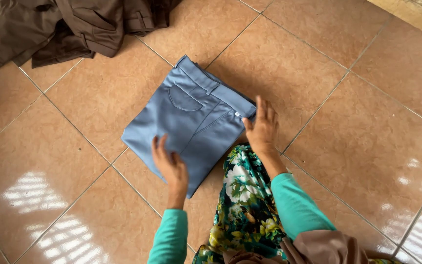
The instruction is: A person is sitting on the floor, picking up trousers from a pile, folding them neatly into a rectangular shape, and placing them onto a stack.
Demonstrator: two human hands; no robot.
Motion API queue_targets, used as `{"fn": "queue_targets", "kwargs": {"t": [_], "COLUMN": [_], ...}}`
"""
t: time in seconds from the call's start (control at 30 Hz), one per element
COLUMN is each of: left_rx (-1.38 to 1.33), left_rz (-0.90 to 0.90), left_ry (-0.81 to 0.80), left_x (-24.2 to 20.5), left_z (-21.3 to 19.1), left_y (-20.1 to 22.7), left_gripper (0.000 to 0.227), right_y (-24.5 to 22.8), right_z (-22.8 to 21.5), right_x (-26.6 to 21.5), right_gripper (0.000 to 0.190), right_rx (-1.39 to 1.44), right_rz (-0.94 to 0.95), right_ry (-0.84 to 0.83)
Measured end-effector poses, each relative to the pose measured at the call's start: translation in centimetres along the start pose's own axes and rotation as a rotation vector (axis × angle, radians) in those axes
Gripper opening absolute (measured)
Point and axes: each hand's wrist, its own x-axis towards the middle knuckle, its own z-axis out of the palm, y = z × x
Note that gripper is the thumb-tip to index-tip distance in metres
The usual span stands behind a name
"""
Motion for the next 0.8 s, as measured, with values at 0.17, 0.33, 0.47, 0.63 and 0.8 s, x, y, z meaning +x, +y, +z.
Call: {"fn": "queue_targets", "kwargs": {"t": [0.17,0.33,0.47,0.63,0.8], "left_rx": [0.304,0.479,0.510,0.444,0.411], "left_rz": [0.206,0.287,0.293,0.408,0.546], "left_ry": [-0.307,-0.342,-0.349,-0.318,-0.336], "left_x": [-0.2,-1.4,-1.9,-2.9,-6.9], "left_z": [7.3,11.0,11.3,14.7,18.6], "left_y": [4.3,3.6,4.5,6.9,11.9], "left_gripper": [0.056,0.062,0.062,0.063,0.063], "right_y": [-1.5,0.5,1.8,4.8,11.6], "right_z": [0.4,3.4,3.9,1.2,-1.6], "right_x": [-1.5,-2.2,-2.1,-1.2,-2.3], "right_gripper": [0.066,0.075,0.069,0.076,0.076], "right_rx": [-0.363,-0.426,-0.431,-0.393,-0.497], "right_rz": [-0.483,-0.507,-0.493,-0.412,-0.310], "right_ry": [-0.059,-0.117,-0.076,0.021,0.173]}}
